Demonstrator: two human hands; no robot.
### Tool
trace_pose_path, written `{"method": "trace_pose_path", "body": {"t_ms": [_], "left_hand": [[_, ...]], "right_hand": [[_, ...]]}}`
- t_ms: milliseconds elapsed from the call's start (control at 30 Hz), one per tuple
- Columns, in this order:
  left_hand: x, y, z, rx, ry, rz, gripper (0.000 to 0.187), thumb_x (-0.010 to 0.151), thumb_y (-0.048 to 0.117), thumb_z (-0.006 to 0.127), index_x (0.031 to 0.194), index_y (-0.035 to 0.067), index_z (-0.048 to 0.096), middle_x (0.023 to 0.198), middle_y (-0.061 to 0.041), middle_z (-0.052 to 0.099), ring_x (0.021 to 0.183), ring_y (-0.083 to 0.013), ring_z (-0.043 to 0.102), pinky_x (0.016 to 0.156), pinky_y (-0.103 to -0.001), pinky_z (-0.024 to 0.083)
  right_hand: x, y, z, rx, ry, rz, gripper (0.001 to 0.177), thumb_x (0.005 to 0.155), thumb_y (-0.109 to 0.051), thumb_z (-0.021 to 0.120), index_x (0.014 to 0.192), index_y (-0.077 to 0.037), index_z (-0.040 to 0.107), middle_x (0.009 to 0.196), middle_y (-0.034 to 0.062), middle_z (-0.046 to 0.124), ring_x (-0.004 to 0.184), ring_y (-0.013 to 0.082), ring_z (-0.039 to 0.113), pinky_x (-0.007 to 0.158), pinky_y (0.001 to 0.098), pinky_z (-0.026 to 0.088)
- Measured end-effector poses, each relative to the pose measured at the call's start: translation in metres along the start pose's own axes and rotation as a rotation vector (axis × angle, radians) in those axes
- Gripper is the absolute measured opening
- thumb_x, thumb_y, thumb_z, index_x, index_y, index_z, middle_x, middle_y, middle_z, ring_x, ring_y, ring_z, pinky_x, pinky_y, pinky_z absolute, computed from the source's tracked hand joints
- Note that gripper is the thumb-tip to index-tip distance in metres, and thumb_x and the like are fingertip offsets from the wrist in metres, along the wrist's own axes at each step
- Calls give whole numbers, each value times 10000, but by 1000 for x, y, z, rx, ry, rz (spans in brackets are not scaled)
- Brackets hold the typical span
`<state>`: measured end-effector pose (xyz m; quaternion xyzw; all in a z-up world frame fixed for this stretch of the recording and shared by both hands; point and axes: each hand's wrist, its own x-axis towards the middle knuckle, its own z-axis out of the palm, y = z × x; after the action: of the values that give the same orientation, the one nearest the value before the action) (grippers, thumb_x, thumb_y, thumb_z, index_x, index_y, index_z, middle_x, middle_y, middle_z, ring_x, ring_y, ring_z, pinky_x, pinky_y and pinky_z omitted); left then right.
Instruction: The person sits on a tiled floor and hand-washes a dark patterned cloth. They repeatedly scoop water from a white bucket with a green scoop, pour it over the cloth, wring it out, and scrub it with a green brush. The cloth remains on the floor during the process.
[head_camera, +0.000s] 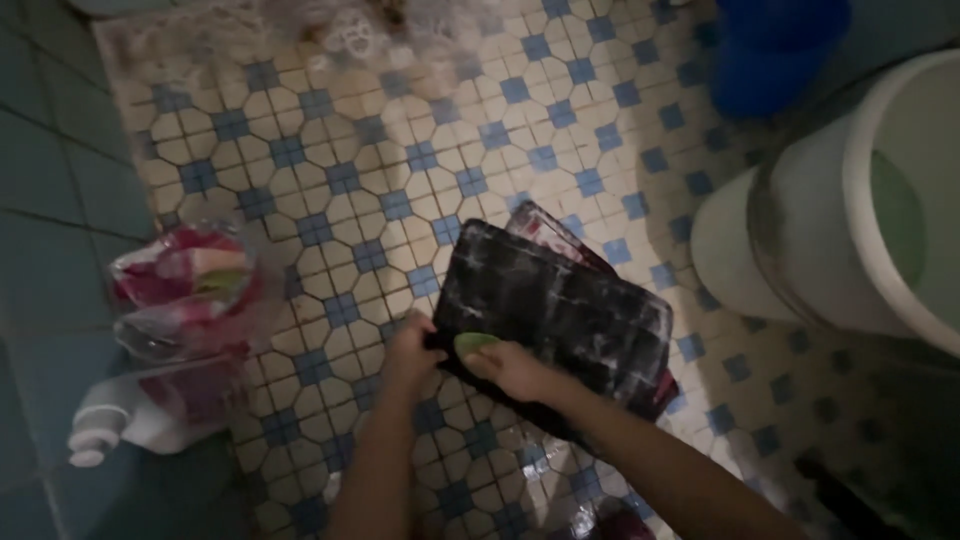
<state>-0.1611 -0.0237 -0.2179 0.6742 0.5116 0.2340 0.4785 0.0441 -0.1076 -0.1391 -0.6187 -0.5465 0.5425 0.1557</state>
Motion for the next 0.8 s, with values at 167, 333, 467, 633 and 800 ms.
{"method": "trace_pose_path", "body": {"t_ms": [167, 333, 467, 633, 800], "left_hand": [[1, -18, -14, -96, -130, -128, 362, 687, 16, 798, 991, 100, 619, 891, -95, 691, 834, -262, 698, 724, -394, 561], [-10, 17, -22, -103, -26, -98, 304, 751, 50, 792, 999, 87, 619, 829, -93, 667, 773, -247, 691, 684, -390, 557], [-18, 25, -13, -6, 133, -156, 303, 725, -22, 768, 893, 61, 529, 735, -118, 599, 692, -261, 642, 636, -407, 538], [-21, 49, -21, 2, 121, -286, 335, 703, -78, 752, 800, 54, 460, 694, -122, 550, 639, -249, 615, 579, -413, 539], [-13, 70, -26, 7, 108, -377, 286, 700, -99, 727, 762, 30, 480, 659, -160, 568, 607, -293, 594, 558, -459, 494]], "right_hand": [[-3, -24, -4, 5, 58, -153, 436, 1045, -403, 563, 1091, 15, 681, 997, 186, 720, 929, 242, 690, 835, 386, 535], [15, -58, 8, -82, 21, -69, 453, 1065, -445, 526, 1111, -25, 688, 966, 187, 707, 902, 282, 688, 836, 399, 544], [-25, -14, 8, -58, -11, 3, 467, 1048, -444, 500, 1190, -35, 677, 1126, 174, 711, 1035, 280, 678, 934, 405, 527], [-87, 19, -33, -37, -149, 261, 524, 1027, -437, 459, 1389, -78, 582, 1403, 131, 624, 1259, 255, 605, 1083, 374, 445], [9, 7, 11, 62, 89, -151, 468, 1074, -409, 500, 1158, 23, 658, 1048, 200, 731, 1003, 306, 693, 926, 401, 561]]}}
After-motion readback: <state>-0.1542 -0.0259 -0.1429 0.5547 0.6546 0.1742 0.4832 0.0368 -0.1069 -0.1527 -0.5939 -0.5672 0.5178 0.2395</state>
